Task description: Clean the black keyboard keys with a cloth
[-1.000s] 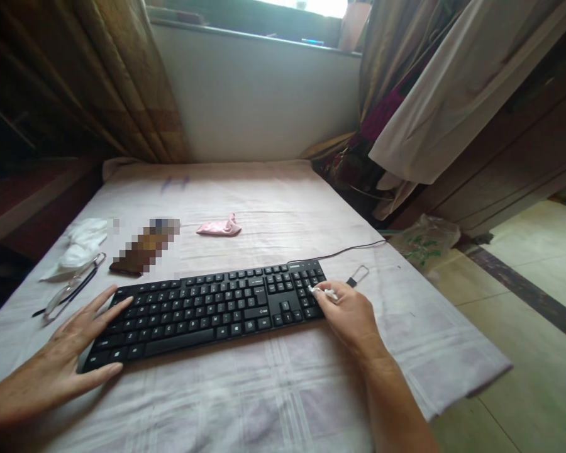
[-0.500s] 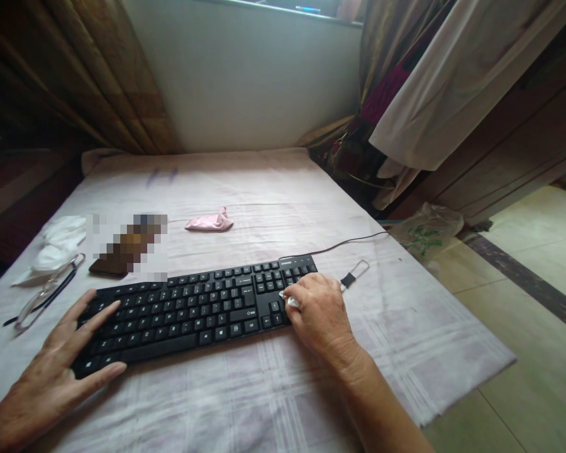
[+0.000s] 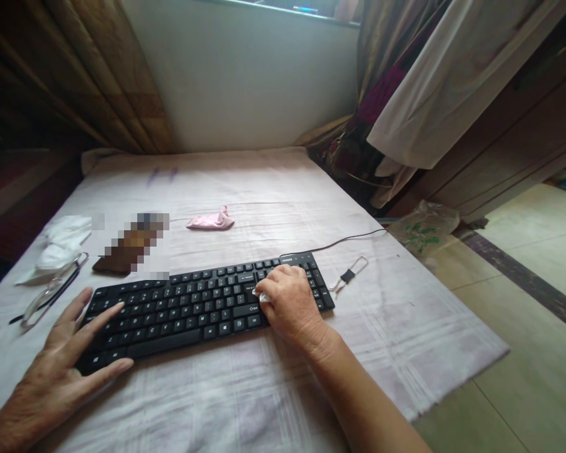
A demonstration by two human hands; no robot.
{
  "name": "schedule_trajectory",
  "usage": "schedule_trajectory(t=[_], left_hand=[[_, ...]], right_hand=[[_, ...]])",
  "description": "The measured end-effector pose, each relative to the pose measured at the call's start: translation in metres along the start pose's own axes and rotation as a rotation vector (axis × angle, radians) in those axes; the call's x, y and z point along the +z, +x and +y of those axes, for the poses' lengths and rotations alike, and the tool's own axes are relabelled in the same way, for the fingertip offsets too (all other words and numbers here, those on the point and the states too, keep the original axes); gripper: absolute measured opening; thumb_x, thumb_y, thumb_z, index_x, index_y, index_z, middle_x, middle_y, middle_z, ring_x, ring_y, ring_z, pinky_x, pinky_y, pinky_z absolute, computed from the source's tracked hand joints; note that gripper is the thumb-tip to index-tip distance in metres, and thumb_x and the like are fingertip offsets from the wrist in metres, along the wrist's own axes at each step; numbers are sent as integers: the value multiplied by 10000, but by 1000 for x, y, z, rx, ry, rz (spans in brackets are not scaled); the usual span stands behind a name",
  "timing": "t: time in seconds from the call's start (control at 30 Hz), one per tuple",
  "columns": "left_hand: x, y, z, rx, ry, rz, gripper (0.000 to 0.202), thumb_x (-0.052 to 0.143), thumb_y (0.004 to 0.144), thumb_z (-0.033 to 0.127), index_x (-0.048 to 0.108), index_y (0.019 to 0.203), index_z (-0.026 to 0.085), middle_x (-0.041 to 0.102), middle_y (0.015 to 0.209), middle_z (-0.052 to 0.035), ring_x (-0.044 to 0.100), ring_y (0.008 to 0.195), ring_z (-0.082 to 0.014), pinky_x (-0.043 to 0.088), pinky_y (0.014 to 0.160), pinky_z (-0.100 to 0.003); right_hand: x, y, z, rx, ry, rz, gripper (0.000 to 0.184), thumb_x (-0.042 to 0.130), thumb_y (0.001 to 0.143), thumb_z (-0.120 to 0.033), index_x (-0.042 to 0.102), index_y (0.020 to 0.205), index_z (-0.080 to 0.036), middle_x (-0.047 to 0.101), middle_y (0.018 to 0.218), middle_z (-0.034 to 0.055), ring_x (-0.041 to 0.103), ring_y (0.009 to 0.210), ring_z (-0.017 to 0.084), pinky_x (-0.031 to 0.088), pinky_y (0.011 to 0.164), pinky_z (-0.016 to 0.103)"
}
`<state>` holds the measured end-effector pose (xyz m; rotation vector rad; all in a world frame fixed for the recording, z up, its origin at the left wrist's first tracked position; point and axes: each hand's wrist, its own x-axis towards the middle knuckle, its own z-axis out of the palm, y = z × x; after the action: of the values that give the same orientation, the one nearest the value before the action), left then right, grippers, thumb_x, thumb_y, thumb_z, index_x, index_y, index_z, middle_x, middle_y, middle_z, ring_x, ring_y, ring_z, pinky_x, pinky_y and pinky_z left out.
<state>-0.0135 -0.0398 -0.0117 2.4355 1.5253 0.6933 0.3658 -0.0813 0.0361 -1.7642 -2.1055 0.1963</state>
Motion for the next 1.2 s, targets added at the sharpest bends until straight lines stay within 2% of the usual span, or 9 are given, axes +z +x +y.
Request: schedule_trajectory(t=[0.17,0.27,0.33,0.4,0.47,0.63,0.87,1.2], left_hand=[[0,-1,-4,45,16,-21,730,653,777,515,368,1449,489,55,1670,90,276,1461,-449,442,1077,-647],[-1,-1,-5,67,17,-27,731,659,788,510,379,1461,443,55,1675,44,278,1460,-448,437,1087,-626],[-1,-1,-3,67,6,-24,725,658,793,507,394,1462,418,60,1677,24,285,1461,-438,433,1097,-604],[-1,-1,-1,64,-4,-24,714,650,801,508,403,1462,405,53,1679,17,296,1459,-427,439,1098,-585],[-1,-1,0,69,-11,-30,716,650,801,511,407,1464,391,48,1680,10,305,1458,-419,443,1100,-566],[1,-1,1,87,2,-37,730,655,794,527,409,1464,373,65,1677,4,297,1464,-405,414,1126,-555],[1,-1,1,106,-3,-28,728,644,808,530,396,1470,352,75,1676,-19,285,1471,-395,380,1148,-558],[1,-1,3,101,-34,-29,740,659,800,520,396,1473,363,84,1674,-13,286,1472,-386,353,1168,-550]], right_hand=[[-6,-12,-2,5,-11,-60,206,611,751,-88,747,820,-227,731,866,46,600,900,224,371,850,371],[-15,-8,-5,15,-35,-121,189,614,766,-112,752,810,-234,744,869,43,613,918,224,374,847,361],[-19,3,-9,86,-83,-130,169,617,809,-162,758,852,-245,753,916,43,621,959,225,384,865,349],[-20,19,-14,220,-160,-118,187,588,869,-229,757,943,-259,752,999,46,627,1006,223,402,870,329],[-17,37,-19,302,-203,-112,246,533,903,-249,746,1028,-255,743,1062,64,648,980,224,431,809,312],[-9,60,-25,371,-257,-160,263,511,895,-263,765,962,-246,753,1035,88,689,884,236,454,703,303],[-9,43,-30,392,-290,-177,252,525,900,-291,756,988,-244,761,1050,94,698,927,245,466,727,305],[-8,16,-37,447,-243,-157,208,564,880,-276,758,957,-272,771,1031,45,704,913,223,460,706,281]])
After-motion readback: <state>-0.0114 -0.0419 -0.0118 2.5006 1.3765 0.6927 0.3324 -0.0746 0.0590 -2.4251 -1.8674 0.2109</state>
